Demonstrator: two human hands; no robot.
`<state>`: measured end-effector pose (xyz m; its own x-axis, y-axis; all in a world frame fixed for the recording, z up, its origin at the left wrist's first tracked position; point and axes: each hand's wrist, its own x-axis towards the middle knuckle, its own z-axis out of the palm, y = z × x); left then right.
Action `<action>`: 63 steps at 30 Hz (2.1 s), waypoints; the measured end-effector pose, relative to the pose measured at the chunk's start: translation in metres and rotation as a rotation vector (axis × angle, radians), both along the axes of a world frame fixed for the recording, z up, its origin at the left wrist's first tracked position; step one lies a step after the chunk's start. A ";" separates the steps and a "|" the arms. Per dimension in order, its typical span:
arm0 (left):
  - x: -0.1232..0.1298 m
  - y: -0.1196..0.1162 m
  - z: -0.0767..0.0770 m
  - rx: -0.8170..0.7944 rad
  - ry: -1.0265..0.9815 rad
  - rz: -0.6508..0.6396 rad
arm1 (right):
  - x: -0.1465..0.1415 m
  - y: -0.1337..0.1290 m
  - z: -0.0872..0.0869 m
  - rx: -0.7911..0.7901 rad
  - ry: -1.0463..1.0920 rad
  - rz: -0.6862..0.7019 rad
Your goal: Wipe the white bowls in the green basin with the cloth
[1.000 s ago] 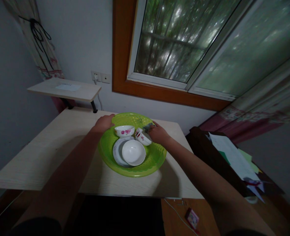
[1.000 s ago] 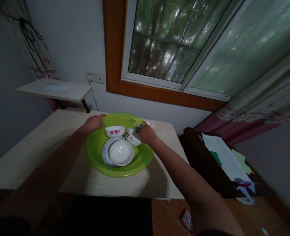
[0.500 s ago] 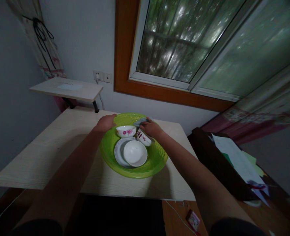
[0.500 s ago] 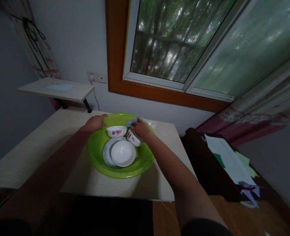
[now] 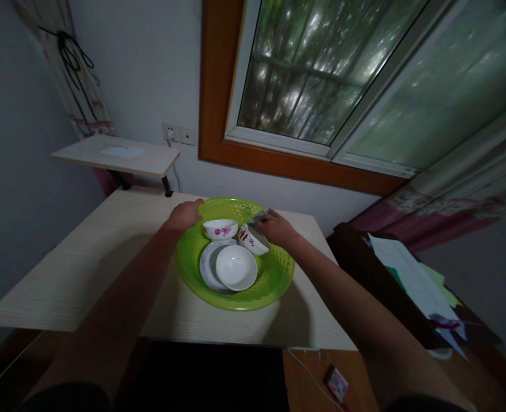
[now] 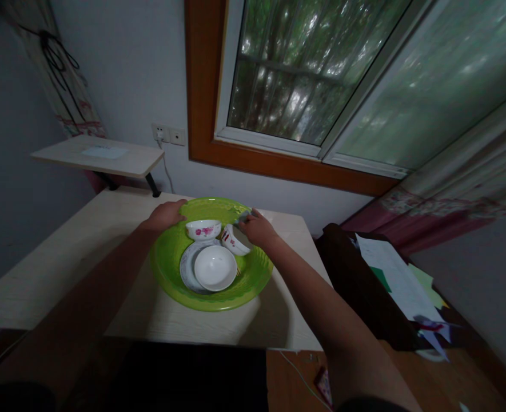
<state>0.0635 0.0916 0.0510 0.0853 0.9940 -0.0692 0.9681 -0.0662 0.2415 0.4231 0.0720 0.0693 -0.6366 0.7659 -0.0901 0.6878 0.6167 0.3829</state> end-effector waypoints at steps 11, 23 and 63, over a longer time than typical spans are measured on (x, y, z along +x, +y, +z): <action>0.000 0.000 -0.003 0.018 -0.008 0.000 | 0.021 -0.108 0.023 -0.161 -0.039 -0.147; 0.001 -0.003 0.004 -0.005 0.000 -0.011 | 0.035 -0.100 0.026 -0.163 -0.024 -0.177; -0.009 0.005 -0.014 0.037 -0.203 0.043 | 0.074 -0.159 -0.021 -0.250 0.768 -0.129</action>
